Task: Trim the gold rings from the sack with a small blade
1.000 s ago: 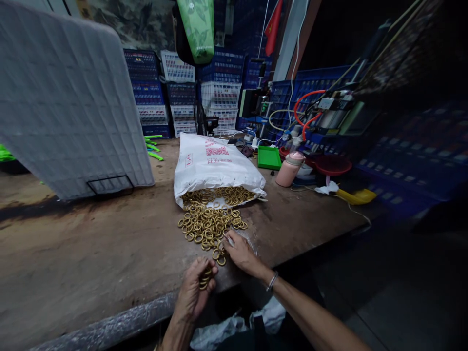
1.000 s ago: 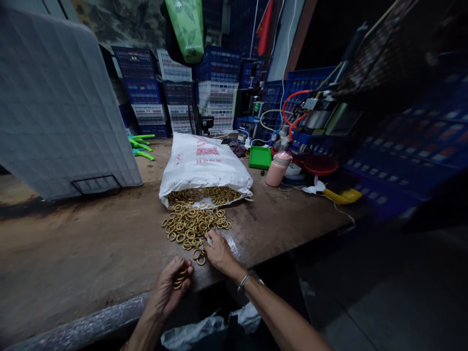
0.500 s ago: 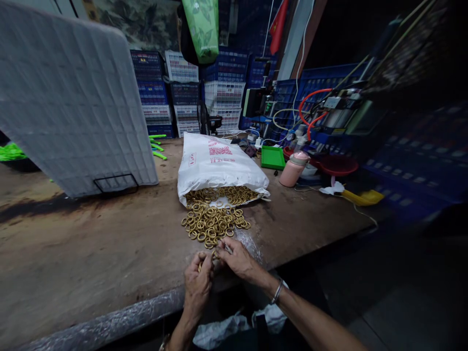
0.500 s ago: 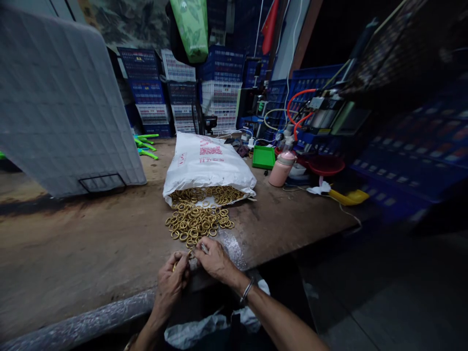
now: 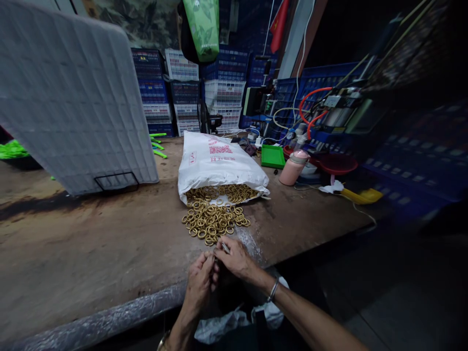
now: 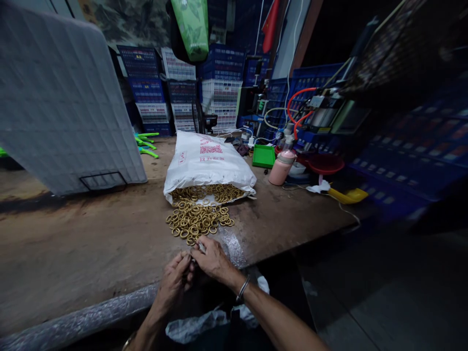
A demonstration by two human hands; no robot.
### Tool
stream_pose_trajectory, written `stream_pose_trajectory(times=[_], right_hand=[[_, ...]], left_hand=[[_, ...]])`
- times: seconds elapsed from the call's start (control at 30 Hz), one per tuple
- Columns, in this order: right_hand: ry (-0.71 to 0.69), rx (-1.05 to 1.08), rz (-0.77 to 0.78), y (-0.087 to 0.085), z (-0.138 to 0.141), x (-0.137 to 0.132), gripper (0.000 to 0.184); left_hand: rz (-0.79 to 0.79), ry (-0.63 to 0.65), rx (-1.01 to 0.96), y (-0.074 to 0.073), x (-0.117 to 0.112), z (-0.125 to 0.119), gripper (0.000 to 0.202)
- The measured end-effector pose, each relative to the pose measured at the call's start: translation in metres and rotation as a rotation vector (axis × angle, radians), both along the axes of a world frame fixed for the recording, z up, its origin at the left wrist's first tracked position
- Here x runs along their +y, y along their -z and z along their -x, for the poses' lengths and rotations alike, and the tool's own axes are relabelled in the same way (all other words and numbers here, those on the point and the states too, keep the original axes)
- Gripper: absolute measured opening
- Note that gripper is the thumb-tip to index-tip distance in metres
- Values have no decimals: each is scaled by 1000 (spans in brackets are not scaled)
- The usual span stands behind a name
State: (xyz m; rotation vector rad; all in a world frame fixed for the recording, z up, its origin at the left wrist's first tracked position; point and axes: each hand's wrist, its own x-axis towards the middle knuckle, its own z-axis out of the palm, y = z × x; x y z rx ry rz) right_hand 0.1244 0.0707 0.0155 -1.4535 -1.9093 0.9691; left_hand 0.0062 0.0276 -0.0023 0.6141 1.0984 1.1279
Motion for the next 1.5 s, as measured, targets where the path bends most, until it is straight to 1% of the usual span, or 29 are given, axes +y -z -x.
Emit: stream_pose_trajectory(times=[0.1, 0.2, 0.3, 0.4, 0.47, 0.57, 0.73, 0.87, 0.97, 1.03, 1.07, 1.13, 1.2, 1.23, 1.3, 1.33, 1.4, 1.5], right_hand=[[-30, 42, 4, -2, 0, 0, 11], [-16, 29, -1, -1, -2, 1, 18], [-36, -68, -68, 1, -6, -1, 17], [-136, -200, -143, 3, -9, -7, 12], [-181, -302, -172, 4, -9, -11, 17], [-196, -417, -192, 4, -9, -13, 23], [-215, -467, -184, -1, -8, -14, 28], [-247, -490, -158, -3, -9, -12, 29], [-198, -545, -148, 0, -17, -4, 29], [-112, -578, -141, 2, -26, 4, 30], [-62, -579, -142, 3, -31, 7, 30], [17, -542, -150, 4, -38, 13, 28], [53, -478, -146, 6, -42, 17, 23], [55, -445, -141, 8, -42, 18, 21], [46, -395, -129, 13, -41, 17, 19], [42, -382, -124, 16, -39, 17, 18], [33, -385, -125, 20, -37, 15, 16], [23, -432, -132, 21, -33, 13, 16]], left_hand=[[-25, 16, -18, -1, -2, 1, 33], [-52, 15, -25, -1, -3, 1, 32], [-63, 2, -14, -2, -3, 1, 32], [-46, -27, 11, -4, -2, -1, 36], [-50, -49, 21, -7, -1, -2, 38], [-67, -68, 47, -10, 0, -5, 40], [-107, -68, 122, -8, 0, -5, 38], [-158, -57, 128, -8, -6, -2, 36], [-132, 1, 65, -15, -21, -4, 32], [-58, 80, -26, -17, -35, -8, 30], [-3, 121, -85, -16, -42, -11, 30], [142, 188, -182, -7, -52, -17, 29], [314, 181, -243, 11, -56, -21, 24], [427, 132, -246, 22, -56, -22, 20], [595, -27, -263, 44, -52, -22, 12], [657, -116, -275, 54, -50, -22, 13], [675, -187, -291, 69, -46, -21, 15], [611, -225, -334, 80, -43, -20, 19]])
